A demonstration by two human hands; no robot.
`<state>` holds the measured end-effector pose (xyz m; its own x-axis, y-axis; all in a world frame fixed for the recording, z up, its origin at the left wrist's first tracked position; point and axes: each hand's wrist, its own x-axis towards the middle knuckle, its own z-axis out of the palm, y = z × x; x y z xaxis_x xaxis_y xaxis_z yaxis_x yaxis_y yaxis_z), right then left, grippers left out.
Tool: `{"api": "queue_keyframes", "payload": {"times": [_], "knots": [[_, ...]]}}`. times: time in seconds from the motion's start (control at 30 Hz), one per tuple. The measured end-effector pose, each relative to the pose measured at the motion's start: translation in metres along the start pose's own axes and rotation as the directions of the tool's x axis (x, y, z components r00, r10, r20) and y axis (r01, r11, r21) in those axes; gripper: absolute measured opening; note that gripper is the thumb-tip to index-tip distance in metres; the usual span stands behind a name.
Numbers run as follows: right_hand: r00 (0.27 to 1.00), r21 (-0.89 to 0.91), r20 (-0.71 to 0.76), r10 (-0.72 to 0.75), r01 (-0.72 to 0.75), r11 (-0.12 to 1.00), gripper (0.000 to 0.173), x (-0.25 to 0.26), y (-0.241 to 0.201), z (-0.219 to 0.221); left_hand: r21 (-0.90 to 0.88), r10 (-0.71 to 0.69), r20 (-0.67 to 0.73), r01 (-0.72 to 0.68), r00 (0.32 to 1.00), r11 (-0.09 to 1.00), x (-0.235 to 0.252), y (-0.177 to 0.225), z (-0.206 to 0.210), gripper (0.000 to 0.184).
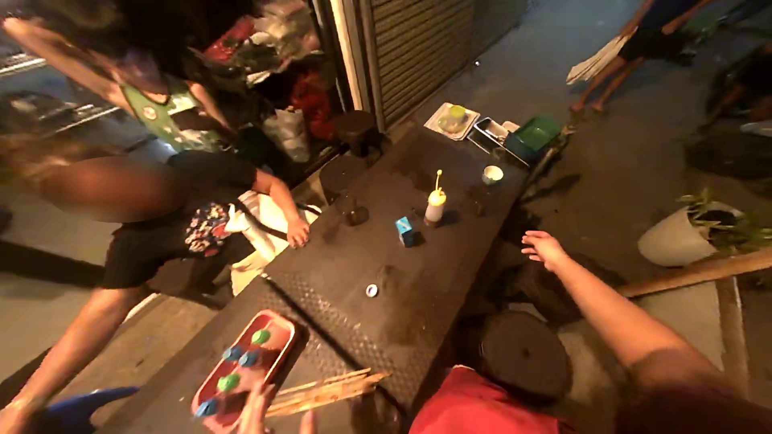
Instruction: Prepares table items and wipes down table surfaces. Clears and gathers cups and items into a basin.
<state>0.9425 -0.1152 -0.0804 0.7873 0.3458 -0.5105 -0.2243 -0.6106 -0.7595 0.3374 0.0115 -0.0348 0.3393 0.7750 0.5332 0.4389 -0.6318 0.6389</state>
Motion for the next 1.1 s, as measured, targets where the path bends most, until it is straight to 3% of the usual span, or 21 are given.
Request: {"api": "queue_keyframes", "payload": {"times": [0.1,0.17,0.23,0.3,0.43,0.57,0.6,0.67,0.8,0.87,1.0,1.03,1.1], "knots": [[0.976,-0.362,0.088,-0.198,0.217,0.907,0.075,0.08,-0.03,0.008,-0.099,-0.124,0.306,0.161,0.944,0.982,0.037,0.032,0.098,0.072],[0.935,-0.551,0.191,-0.299,0.354,0.755,0.099,0.121,-0.053,0.024,-0.071,-0.151,0.515,0.218,0.844,0.973,0.06,0.046,0.155,0.07],[0.906,-0.629,0.276,-0.321,0.423,0.652,0.108,0.154,-0.084,0.048,-0.003,-0.18,0.676,0.247,0.715,0.969,0.085,0.062,0.197,0.069],[0.894,-0.675,0.351,-0.279,0.448,0.586,0.105,0.184,-0.104,0.067,0.02,-0.165,0.764,0.232,0.624,0.973,0.108,0.076,0.229,0.067],[0.883,-0.722,0.436,-0.175,0.459,0.518,0.074,0.217,-0.105,0.083,0.034,-0.171,0.851,0.272,0.496,0.962,0.129,0.081,0.285,0.064],[0.842,-0.698,0.531,-0.097,0.5,0.513,0.072,0.179,-0.101,0.07,0.138,-0.262,0.908,0.357,0.326,0.924,0.137,0.083,0.339,0.079],[0.812,-0.668,0.577,-0.088,0.531,0.521,0.072,0.16,-0.101,0.067,0.134,-0.257,0.911,0.359,0.323,0.924,0.138,0.084,0.353,0.087],[0.741,-0.614,0.67,-0.049,0.589,0.525,0.073,0.116,-0.105,0.067,0.064,-0.22,0.896,0.378,0.387,0.924,0.138,0.088,0.379,0.105],[0.615,-0.516,0.788,0.003,0.659,0.547,0.083,0.046,-0.113,0.081,-0.142,-0.162,0.748,0.393,0.644,0.908,0.132,0.093,0.414,0.13],[0.583,-0.47,0.812,0.008,0.646,0.602,0.087,0.025,-0.117,0.087,-0.192,-0.191,0.645,0.399,0.74,0.896,0.13,0.098,0.415,0.122],[0.489,-0.159,0.848,-0.203,0.601,0.783,0.092,0.028,-0.13,0.071,-0.271,-0.281,0.504,0.458,0.817,0.847,0.127,0.106,0.402,0.105],[0.511,-0.1,0.815,-0.272,0.588,0.803,0.084,0.037,-0.138,0.06,-0.291,-0.283,0.463,0.445,0.84,0.847,0.123,0.106,0.396,0.101],[0.641,-0.124,0.65,-0.408,0.62,0.775,0.066,0.076,-0.163,0.034,-0.335,-0.314,0.407,0.46,0.858,0.822,0.116,0.107,0.377,0.092]]}}
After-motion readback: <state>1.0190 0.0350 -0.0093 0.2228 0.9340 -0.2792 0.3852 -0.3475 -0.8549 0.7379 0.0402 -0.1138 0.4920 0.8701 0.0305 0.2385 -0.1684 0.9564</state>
